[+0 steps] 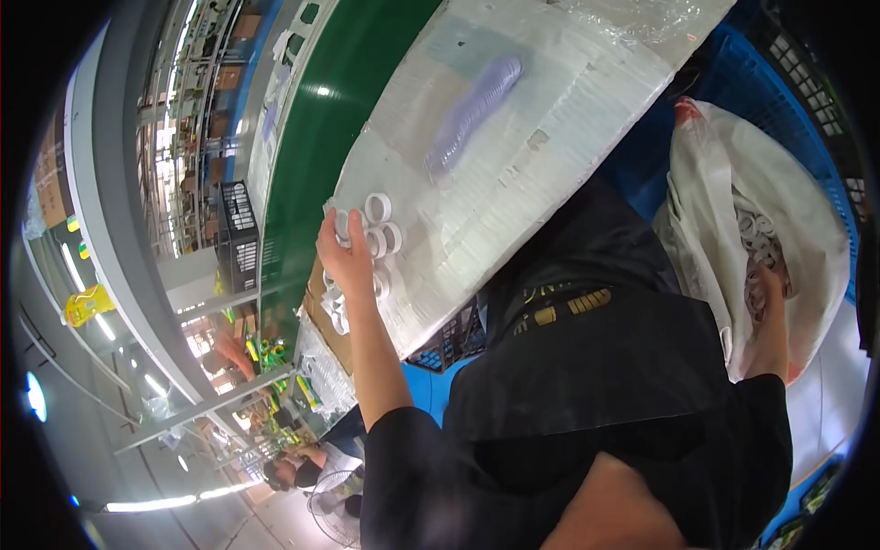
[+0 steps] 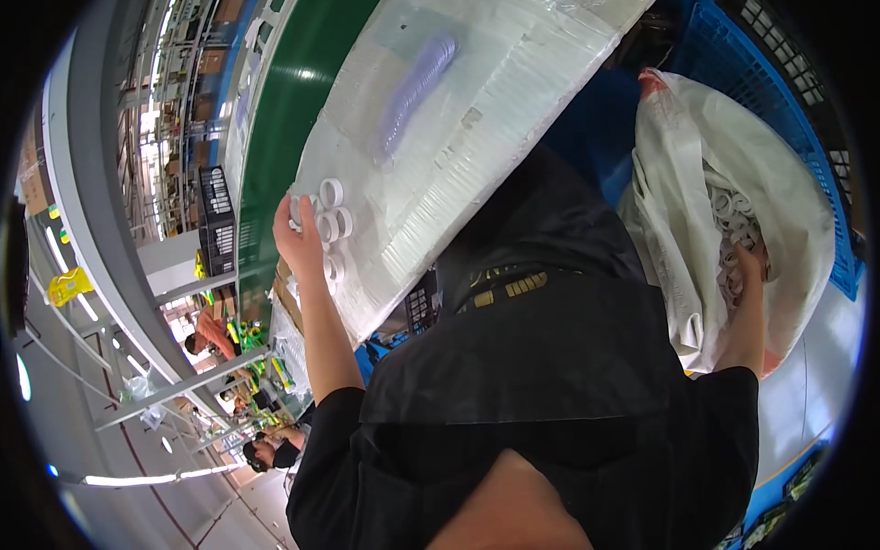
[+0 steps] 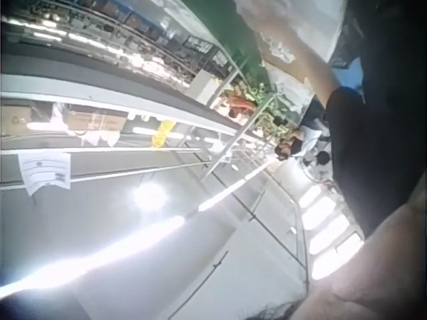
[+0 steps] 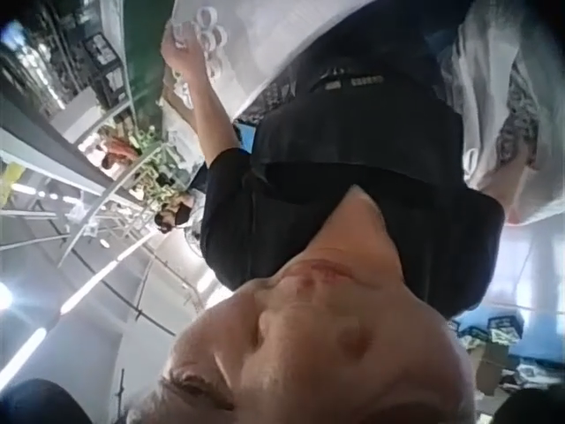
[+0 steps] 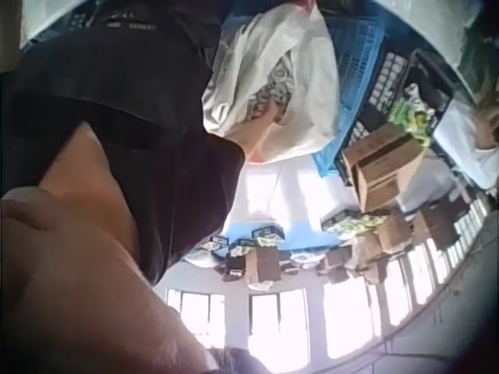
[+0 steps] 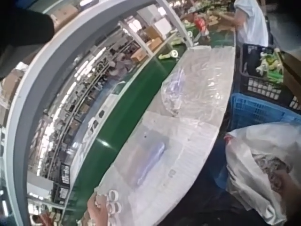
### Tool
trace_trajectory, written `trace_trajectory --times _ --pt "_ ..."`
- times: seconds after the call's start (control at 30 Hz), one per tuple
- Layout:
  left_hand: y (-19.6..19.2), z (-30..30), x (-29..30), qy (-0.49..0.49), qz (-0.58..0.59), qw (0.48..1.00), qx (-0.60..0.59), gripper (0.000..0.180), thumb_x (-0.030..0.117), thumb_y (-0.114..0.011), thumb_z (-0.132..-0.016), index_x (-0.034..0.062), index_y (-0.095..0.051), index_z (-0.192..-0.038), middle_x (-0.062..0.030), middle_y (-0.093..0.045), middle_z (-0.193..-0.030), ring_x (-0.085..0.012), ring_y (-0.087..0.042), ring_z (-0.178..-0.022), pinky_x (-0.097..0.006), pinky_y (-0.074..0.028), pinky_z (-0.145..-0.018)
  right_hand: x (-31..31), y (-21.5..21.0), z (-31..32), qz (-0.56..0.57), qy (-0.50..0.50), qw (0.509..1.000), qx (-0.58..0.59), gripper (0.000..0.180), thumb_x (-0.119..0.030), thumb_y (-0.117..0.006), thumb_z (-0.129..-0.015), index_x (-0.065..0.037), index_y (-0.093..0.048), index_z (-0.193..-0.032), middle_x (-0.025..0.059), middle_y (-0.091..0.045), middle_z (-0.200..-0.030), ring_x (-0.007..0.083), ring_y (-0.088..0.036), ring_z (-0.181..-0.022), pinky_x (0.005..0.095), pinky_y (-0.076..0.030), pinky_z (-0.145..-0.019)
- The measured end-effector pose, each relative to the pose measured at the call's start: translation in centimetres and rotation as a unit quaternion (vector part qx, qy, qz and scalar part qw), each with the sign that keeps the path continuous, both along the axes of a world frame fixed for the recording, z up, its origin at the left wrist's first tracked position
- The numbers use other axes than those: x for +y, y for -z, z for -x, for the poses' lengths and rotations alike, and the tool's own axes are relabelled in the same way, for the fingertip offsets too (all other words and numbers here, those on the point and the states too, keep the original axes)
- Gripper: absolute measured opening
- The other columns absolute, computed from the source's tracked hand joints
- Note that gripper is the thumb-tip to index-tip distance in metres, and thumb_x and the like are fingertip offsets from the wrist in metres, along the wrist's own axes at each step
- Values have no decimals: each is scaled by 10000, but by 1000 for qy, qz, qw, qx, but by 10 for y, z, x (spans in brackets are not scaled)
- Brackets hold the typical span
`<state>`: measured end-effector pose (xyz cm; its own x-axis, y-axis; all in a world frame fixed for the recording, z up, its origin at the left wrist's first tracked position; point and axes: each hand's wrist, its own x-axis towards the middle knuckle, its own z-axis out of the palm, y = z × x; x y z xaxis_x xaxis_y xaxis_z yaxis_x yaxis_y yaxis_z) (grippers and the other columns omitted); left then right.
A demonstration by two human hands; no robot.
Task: Assembling plastic flashlights by attaching rings to the flashlight bodies on a factory assembly line.
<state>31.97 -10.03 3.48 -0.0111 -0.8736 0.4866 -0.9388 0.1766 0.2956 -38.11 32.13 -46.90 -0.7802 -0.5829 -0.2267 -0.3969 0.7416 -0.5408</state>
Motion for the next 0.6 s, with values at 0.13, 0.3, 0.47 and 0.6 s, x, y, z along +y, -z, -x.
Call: trace_trajectory --times 0.13,0.3,0.47,0.6 --pt "0 -9 11 -33 -18 999 16 432 284 -692 -887 -17 -615 -1188 -149 -653 -1097 -243 -606 -969 -343 -471 -820 -12 7 -1 -77 -14 996 38 970 -486 -733 -701 -190 -280 -1507 242 -283 -1514 424 -236 -1405 473 -259 -1125" --pt "5 2 12 -24 -81 991 102 410 263 -716 -868 -1 -629 -1169 -148 -655 -1097 -250 -608 -997 -345 -475 -824 -26 -8 -8 -212 28 972 99 1085 -605 -746 -630 -206 -260 -1514 256 -290 -1505 453 -219 -1406 502 -249 -1131" --pt "3 -44 16 6 68 980 -187 395 226 -680 -897 14 -602 -1221 -122 -624 -1212 -221 -606 -1033 -293 -483 -806 -61 -51 -30 -167 48 985 -15 1004 -371 -774 -646 -184 -285 -1503 218 -320 -1504 417 -367 -1341 445 -360 -1083" --pt "4 49 23 41 46 998 19 362 138 -682 -879 7 -603 -1207 -116 -640 -1176 -202 -613 -1000 -298 -472 -823 -66 -125 -51 -121 23 982 -144 861 -383 -731 -694 -119 -399 -1444 136 -483 -1428 290 -461 -1318 362 -374 -1073"
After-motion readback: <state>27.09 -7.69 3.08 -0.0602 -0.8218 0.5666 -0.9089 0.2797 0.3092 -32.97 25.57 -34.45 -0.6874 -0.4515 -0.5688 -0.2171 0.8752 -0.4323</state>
